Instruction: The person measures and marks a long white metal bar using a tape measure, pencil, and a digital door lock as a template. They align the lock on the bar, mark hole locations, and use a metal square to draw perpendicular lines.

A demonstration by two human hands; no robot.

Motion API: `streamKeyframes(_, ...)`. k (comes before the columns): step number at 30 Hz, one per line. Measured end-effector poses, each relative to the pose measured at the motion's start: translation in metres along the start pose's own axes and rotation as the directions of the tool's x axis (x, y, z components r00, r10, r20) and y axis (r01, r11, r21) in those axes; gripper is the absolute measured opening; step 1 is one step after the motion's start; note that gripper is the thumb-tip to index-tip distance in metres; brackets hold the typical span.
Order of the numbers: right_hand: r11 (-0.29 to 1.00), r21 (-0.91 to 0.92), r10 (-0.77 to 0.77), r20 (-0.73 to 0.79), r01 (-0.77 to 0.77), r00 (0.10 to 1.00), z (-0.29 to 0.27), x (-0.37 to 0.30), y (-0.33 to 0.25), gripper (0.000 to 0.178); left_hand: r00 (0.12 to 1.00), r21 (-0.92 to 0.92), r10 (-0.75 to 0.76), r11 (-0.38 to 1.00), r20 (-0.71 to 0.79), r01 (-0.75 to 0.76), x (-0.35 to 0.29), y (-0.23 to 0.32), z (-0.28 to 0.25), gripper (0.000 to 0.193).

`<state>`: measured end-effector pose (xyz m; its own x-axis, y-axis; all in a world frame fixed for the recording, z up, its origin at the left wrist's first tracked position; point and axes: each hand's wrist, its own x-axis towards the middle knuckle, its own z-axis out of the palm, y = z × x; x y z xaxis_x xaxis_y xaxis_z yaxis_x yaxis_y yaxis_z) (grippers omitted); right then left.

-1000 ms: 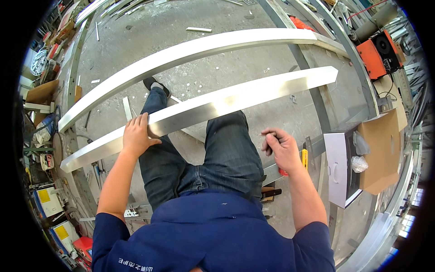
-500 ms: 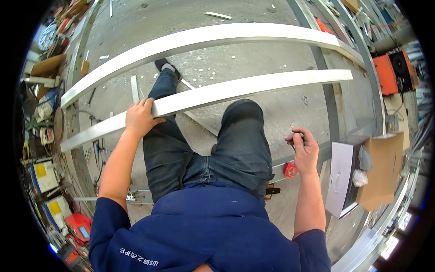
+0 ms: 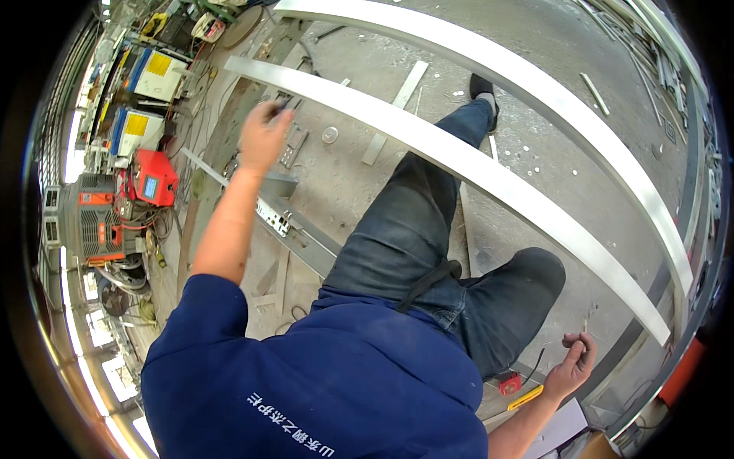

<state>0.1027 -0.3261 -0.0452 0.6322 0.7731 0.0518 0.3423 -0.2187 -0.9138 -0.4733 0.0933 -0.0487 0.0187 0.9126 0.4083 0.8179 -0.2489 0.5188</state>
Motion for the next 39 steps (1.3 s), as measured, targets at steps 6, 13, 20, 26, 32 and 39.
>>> streamKeyframes(6, 0.998, -0.005, -0.056, 0.037, 0.056, 0.998, 0.015, 0.023, -0.009, 0.022, 0.759, 0.084, -0.613, 0.763, -0.218, 0.64, -0.105, -0.172, -0.132, 0.038)
streamKeyframes(13, 0.973, -0.128, 0.182, -0.087, -0.192, 0.979, -0.001, 0.03, -0.019, 0.022, 0.775, 0.178, -0.63, 0.769, 0.046, 0.614, -0.167, -0.191, -0.105, 0.041)
streamKeyframes(20, 0.811, -0.473, 0.269, -0.222, -0.345, 0.937, -0.064, 0.011, -0.034, 0.025, 0.914, 0.275, -0.407, 0.88, 0.012, 0.388, -0.129, -0.151, -0.105, 0.046)
streamKeyframes(26, 0.926, -0.291, 0.187, -0.201, -0.241, 0.962, -0.074, -0.074, 0.001, 0.027, 0.838, 0.165, -0.442, 0.845, -0.32, 0.509, -0.108, -0.13, -0.076, 0.049)
streamKeyframes(32, 0.955, -0.197, -0.172, 0.236, 0.22, 0.956, 0.043, 0.042, -0.055, 0.022, 0.443, 0.012, -0.698, 0.529, -0.562, 0.849, -0.267, -0.243, -0.149, 0.049)
streamKeyframes(39, 0.778, -0.092, -0.503, 0.502, 0.622, 0.704, 0.264, 0.109, -0.21, 0.042, -0.068, -0.304, -0.998, -0.066, 0.007, 0.95, -0.427, -0.282, -0.088, 0.036)
